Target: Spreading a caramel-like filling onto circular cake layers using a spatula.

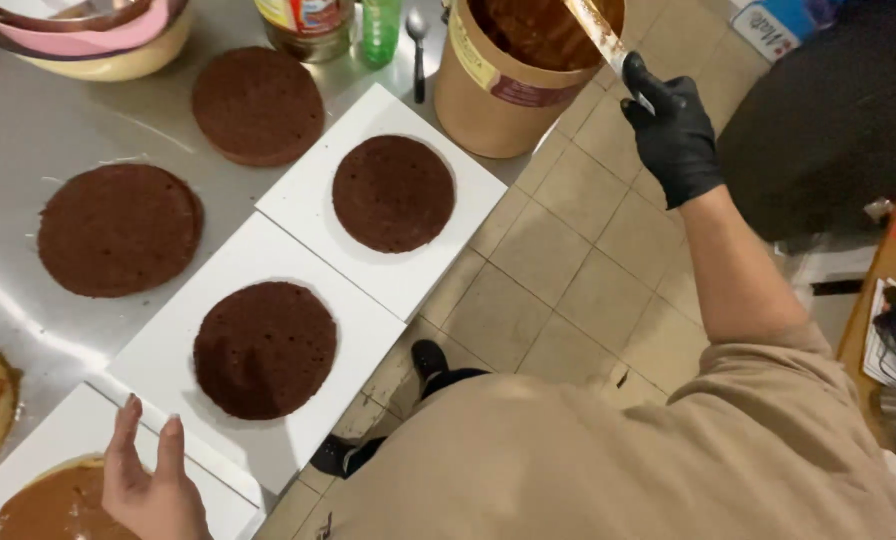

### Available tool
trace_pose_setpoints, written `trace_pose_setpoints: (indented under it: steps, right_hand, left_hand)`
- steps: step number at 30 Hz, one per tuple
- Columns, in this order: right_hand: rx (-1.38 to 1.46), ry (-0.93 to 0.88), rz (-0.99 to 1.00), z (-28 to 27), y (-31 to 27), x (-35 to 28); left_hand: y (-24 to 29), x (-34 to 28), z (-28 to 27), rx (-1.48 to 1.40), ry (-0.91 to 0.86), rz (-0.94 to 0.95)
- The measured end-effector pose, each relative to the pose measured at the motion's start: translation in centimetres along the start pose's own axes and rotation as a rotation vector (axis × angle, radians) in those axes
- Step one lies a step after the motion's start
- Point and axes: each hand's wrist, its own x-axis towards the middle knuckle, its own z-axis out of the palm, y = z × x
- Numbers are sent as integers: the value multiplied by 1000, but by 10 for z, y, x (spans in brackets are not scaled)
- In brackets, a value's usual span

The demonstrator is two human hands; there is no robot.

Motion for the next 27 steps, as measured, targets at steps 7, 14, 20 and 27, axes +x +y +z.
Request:
trace_pose_setpoints:
  steps: [7, 14, 20, 27]
  right_hand:
    - [-215, -352, 88, -76, 17, -2]
    - [-498, -510, 73, -148, 4, 0]
    - [719, -387, 727, -88, 1, 27]
    - [618, -582, 970, -123, 65, 22]
  left_hand:
    - [68, 18, 99, -11, -122, 243]
    - [89, 23, 141, -34, -221, 337]
    - [88, 15, 145, -29, -242, 262]
    - [69, 9, 122, -14, -169, 255]
